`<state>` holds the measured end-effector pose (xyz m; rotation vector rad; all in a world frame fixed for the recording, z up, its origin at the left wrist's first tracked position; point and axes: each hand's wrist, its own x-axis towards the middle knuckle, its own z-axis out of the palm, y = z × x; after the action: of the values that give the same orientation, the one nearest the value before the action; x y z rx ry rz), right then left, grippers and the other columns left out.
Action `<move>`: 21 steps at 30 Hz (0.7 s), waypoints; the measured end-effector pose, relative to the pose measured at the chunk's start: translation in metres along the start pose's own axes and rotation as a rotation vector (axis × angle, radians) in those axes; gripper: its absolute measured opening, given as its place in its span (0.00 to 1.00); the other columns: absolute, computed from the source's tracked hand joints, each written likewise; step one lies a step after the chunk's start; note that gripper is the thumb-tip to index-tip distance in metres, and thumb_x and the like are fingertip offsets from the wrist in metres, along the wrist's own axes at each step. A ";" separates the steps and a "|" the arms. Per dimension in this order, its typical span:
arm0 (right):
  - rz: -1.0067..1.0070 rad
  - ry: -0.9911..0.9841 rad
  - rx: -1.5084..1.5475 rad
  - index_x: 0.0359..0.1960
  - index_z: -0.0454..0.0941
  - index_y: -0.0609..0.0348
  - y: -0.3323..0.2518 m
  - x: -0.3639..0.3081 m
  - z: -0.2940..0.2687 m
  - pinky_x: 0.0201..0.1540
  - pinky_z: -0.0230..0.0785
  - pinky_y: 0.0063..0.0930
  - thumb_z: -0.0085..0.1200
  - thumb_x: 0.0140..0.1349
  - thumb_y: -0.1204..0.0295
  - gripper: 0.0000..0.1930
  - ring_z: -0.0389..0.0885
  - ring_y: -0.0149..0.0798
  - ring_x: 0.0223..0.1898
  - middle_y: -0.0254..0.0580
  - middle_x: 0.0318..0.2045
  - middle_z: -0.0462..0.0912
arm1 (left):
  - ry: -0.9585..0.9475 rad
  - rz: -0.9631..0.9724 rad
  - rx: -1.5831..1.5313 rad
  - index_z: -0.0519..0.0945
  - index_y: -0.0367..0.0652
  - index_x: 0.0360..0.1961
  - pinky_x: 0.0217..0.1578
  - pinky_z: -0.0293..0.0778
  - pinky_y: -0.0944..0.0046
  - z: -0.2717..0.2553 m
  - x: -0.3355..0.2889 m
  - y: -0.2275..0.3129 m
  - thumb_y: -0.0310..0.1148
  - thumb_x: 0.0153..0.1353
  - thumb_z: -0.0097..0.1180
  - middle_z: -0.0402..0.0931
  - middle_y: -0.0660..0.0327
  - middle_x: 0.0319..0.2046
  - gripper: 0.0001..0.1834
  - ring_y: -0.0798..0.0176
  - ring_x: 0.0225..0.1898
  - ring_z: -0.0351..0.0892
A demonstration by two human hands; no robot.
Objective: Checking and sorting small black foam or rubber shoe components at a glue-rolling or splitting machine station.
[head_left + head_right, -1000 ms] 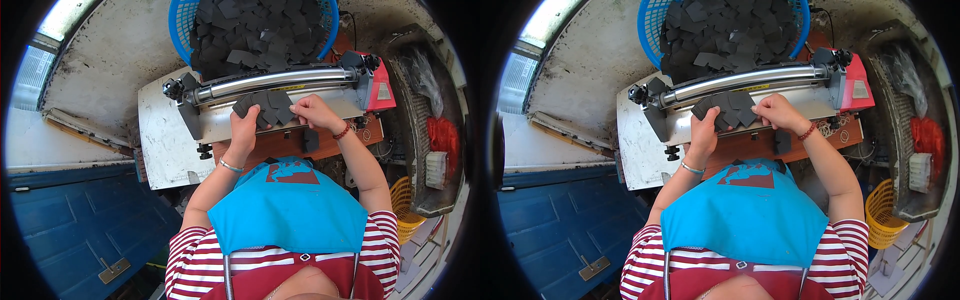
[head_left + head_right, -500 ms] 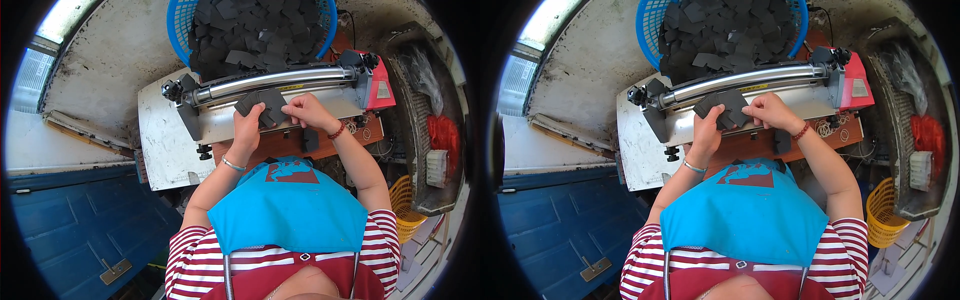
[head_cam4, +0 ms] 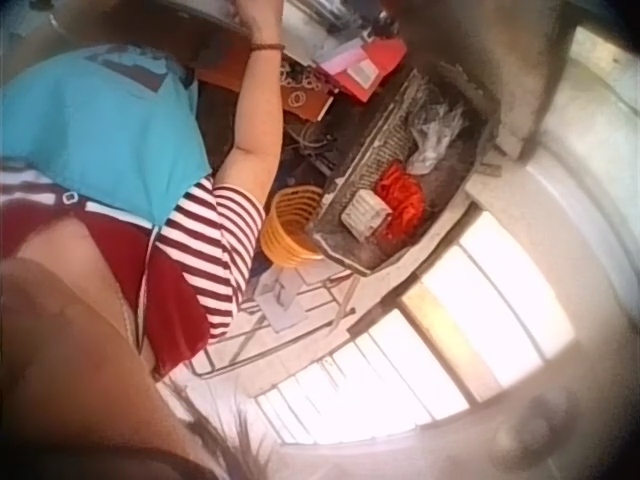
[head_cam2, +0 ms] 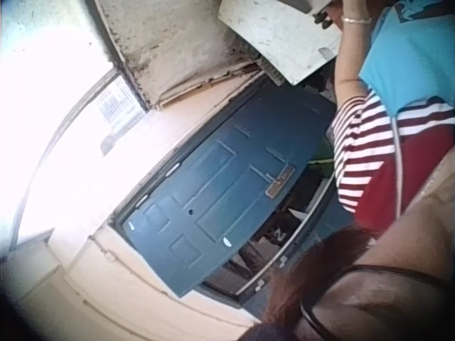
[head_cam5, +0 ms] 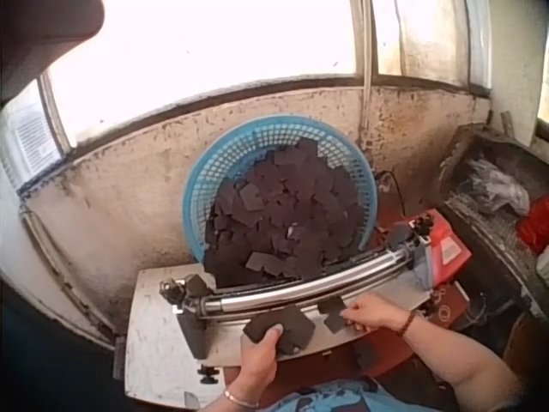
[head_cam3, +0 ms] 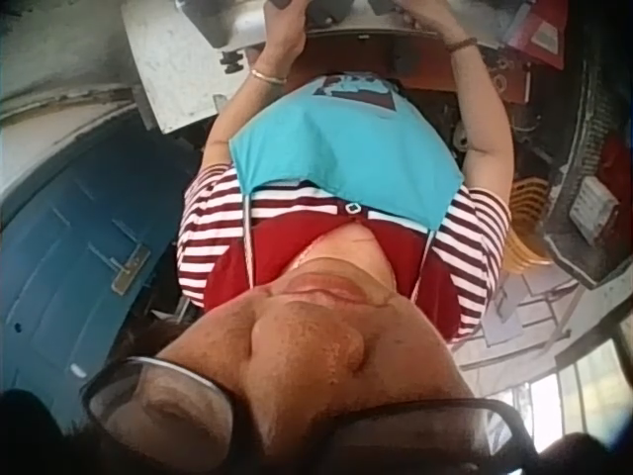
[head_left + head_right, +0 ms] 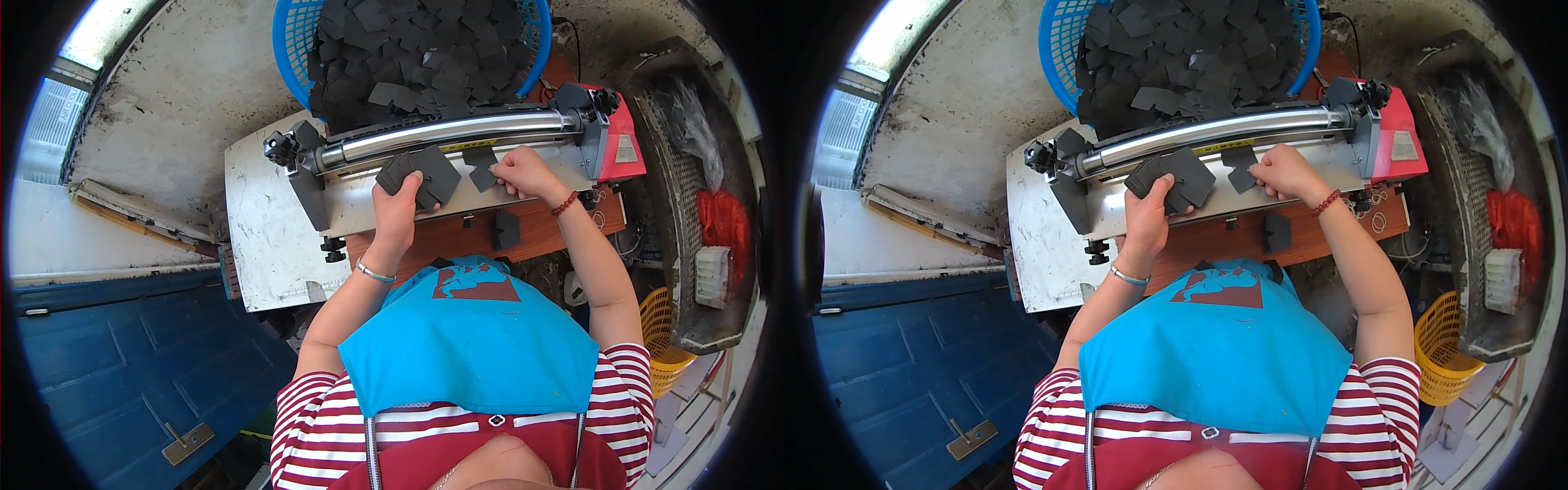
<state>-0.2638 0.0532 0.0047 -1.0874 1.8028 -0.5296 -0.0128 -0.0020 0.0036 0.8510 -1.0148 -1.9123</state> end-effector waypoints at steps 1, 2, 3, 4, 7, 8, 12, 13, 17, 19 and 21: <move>0.001 0.000 0.000 0.22 0.78 0.65 -0.001 0.001 0.003 0.10 0.59 0.20 0.55 0.63 0.58 0.20 0.69 0.25 0.09 0.35 0.13 0.76 | 0.000 -0.001 0.000 0.75 0.37 0.41 0.24 0.81 0.65 0.003 0.000 -0.001 0.26 0.63 0.50 0.78 0.59 0.33 0.07 0.65 0.29 0.81; -0.050 0.031 0.069 0.23 0.79 0.65 -0.007 0.002 0.008 0.10 0.59 0.19 0.55 0.63 0.57 0.21 0.69 0.25 0.09 0.35 0.13 0.76 | 0.013 -0.040 -0.019 0.75 0.37 0.41 0.23 0.81 0.65 0.008 0.000 -0.003 0.26 0.63 0.50 0.78 0.59 0.33 0.07 0.65 0.29 0.81; -0.102 0.062 0.138 0.23 0.79 0.65 -0.012 0.002 0.012 0.10 0.59 0.19 0.55 0.63 0.55 0.22 0.69 0.25 0.09 0.35 0.13 0.75 | 0.026 -0.078 -0.037 0.75 0.37 0.41 0.23 0.81 0.66 0.013 0.001 -0.005 0.26 0.63 0.50 0.78 0.59 0.34 0.07 0.65 0.29 0.81; -0.112 0.017 0.237 0.24 0.79 0.64 -0.014 -0.001 0.017 0.11 0.58 0.18 0.55 0.64 0.56 0.21 0.68 0.24 0.09 0.34 0.13 0.75 | 0.019 -0.106 -0.047 0.75 0.37 0.42 0.24 0.82 0.65 0.016 0.001 -0.006 0.26 0.63 0.51 0.78 0.58 0.36 0.07 0.64 0.32 0.81; -0.225 -0.130 0.293 0.23 0.78 0.63 -0.013 -0.009 0.022 0.11 0.58 0.18 0.56 0.64 0.59 0.19 0.68 0.23 0.09 0.32 0.14 0.75 | -0.015 -0.124 -0.098 0.74 0.38 0.43 0.25 0.82 0.63 0.022 0.002 -0.007 0.27 0.63 0.51 0.78 0.58 0.38 0.08 0.63 0.35 0.81; -0.184 -0.157 0.268 0.19 0.76 0.57 -0.020 -0.017 0.019 0.13 0.57 0.13 0.55 0.65 0.60 0.18 0.68 0.20 0.11 0.30 0.14 0.75 | -0.016 -0.125 -0.097 0.74 0.38 0.43 0.25 0.82 0.63 0.023 0.001 -0.004 0.27 0.63 0.51 0.78 0.58 0.38 0.08 0.63 0.35 0.81; -0.068 -0.114 0.209 0.18 0.76 0.63 0.001 -0.011 -0.004 0.11 0.58 0.19 0.57 0.63 0.62 0.19 0.68 0.24 0.08 0.33 0.11 0.74 | 0.030 -0.152 -0.106 0.76 0.40 0.41 0.25 0.81 0.65 0.019 0.000 0.002 0.28 0.64 0.50 0.78 0.61 0.35 0.07 0.67 0.31 0.80; -0.069 -0.113 0.209 0.18 0.76 0.63 0.002 -0.007 -0.007 0.11 0.58 0.19 0.57 0.63 0.62 0.19 0.68 0.24 0.08 0.33 0.11 0.74 | 0.014 -0.162 -0.091 0.77 0.41 0.42 0.25 0.81 0.65 0.018 0.001 0.001 0.28 0.64 0.50 0.78 0.61 0.35 0.07 0.67 0.31 0.80; -0.064 0.161 0.051 0.19 0.77 0.67 0.003 0.003 -0.005 0.11 0.60 0.21 0.56 0.62 0.57 0.23 0.69 0.27 0.08 0.37 0.11 0.75 | 0.000 -0.202 -0.077 0.75 0.41 0.46 0.27 0.82 0.61 0.024 0.002 -0.004 0.27 0.62 0.52 0.78 0.60 0.39 0.11 0.63 0.36 0.81; -0.086 0.173 0.140 0.21 0.78 0.66 -0.010 -0.002 0.009 0.12 0.61 0.21 0.56 0.62 0.55 0.23 0.69 0.27 0.09 0.36 0.12 0.75 | -0.026 -0.186 -0.068 0.75 0.41 0.45 0.28 0.82 0.61 0.028 0.004 -0.007 0.27 0.62 0.53 0.78 0.60 0.38 0.10 0.63 0.36 0.81; -0.127 0.061 0.198 0.23 0.78 0.65 -0.015 -0.010 0.020 0.12 0.60 0.19 0.58 0.62 0.57 0.21 0.70 0.25 0.10 0.35 0.13 0.76 | -0.016 -0.188 -0.043 0.75 0.41 0.45 0.28 0.82 0.61 0.030 0.007 -0.011 0.27 0.62 0.53 0.78 0.60 0.38 0.10 0.64 0.36 0.81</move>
<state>-0.2377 0.0556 0.0115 -1.0627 1.6999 -0.8077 -0.0442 0.0059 0.0062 0.9356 -0.9268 -2.0933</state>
